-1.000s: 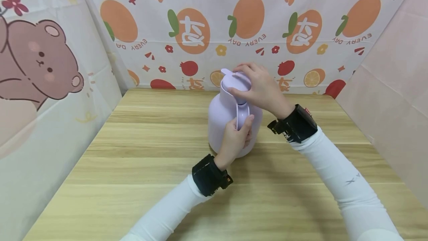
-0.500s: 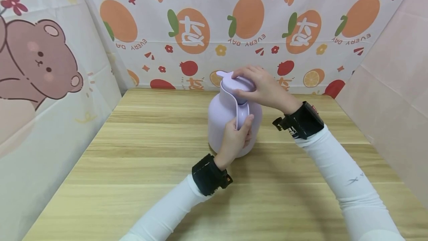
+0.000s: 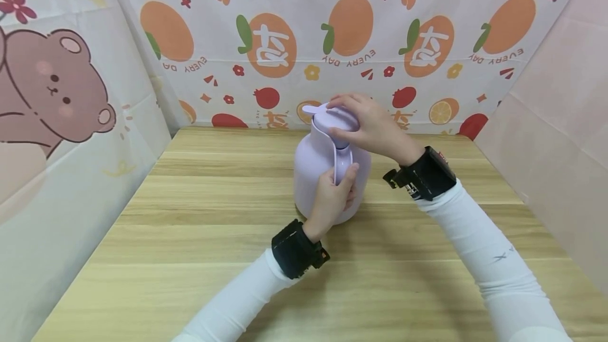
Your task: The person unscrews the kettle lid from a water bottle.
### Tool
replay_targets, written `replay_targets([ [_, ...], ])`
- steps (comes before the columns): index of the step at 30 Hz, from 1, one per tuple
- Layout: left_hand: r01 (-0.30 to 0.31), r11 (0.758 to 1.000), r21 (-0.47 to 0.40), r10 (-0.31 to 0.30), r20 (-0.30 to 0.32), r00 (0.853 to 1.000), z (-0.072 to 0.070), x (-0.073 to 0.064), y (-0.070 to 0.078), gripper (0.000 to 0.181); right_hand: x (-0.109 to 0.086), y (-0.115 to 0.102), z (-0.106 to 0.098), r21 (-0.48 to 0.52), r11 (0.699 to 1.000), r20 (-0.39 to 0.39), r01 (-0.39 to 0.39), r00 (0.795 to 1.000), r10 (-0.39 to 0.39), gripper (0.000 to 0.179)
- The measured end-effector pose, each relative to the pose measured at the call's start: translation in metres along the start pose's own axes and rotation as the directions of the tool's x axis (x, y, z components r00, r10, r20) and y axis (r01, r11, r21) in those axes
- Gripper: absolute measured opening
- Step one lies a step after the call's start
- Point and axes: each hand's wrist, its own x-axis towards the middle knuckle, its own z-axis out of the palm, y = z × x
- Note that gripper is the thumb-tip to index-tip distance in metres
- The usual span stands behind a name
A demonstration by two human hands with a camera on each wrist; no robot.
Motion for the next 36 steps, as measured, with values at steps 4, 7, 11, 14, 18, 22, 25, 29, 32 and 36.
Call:
replay_targets([
  [4, 0.01, 1.0, 0.001, -0.01, -0.004, 1.0, 0.0, 0.0, 0.001, 0.037, 0.003, -0.008, 0.006, -0.142, 0.99, -0.088, 0.005, 0.996, -0.017, 0.038],
  [7, 0.011, 1.0, -0.001, -0.011, -0.004, 1.0, 0.001, 0.0, 0.0, 0.037, 0.004, -0.009, 0.009, -0.171, 0.985, -0.109, 0.014, 0.993, -0.033, 0.034],
  [11, 0.012, 1.0, -0.003, -0.012, -0.002, 1.0, 0.001, 0.0, 0.0, 0.037, 0.003, -0.006, 0.008, -0.13, 0.991, -0.092, 0.027, 0.995, -0.039, 0.031],
  [14, 0.013, 1.0, -0.004, -0.013, -0.003, 1.0, 0.001, 0.0, 0.0, 0.038, 0.003, -0.001, 0.005, -0.054, 0.998, -0.055, 0.045, 0.997, -0.048, 0.03],
  [18, 0.005, 1.0, -0.004, -0.005, -0.003, 1.0, 0.0, 0.001, 0.001, 0.038, 0.002, 0.007, 0.0, 0.068, 0.995, 0.0, 0.075, 0.997, -0.075, 0.03],
  [22, 0.002, 1.0, -0.002, -0.002, 0.002, 1.0, 0.0, 0.001, 0.001, 0.038, 0.002, 0.013, -0.002, 0.157, 0.982, 0.036, 0.102, 0.993, -0.108, 0.031],
  [25, 0.014, 1.0, 0.002, -0.014, 0.002, 1.0, 0.0, 0.001, 0.001, 0.039, 0.001, 0.015, -0.002, 0.182, 0.978, 0.045, 0.104, 0.992, -0.114, 0.032],
  [29, 0.019, 1.0, 0.0, -0.019, 0.001, 1.0, 0.0, 0.001, 0.002, 0.039, 0.001, 0.011, -0.001, 0.114, 0.99, 0.012, 0.083, 0.996, -0.085, 0.04],
  [32, 0.012, 1.0, -0.003, -0.012, 0.003, 1.0, 0.0, 0.0, 0.002, 0.038, 0.001, 0.004, 0.001, 0.013, 0.999, -0.048, 0.037, 0.998, -0.036, 0.044],
  [36, 0.007, 1.0, 0.004, -0.007, 0.001, 1.0, -0.001, 0.0, 0.003, 0.038, 0.001, -0.002, 0.001, -0.086, 0.996, -0.109, -0.023, 0.994, 0.013, 0.04],
])
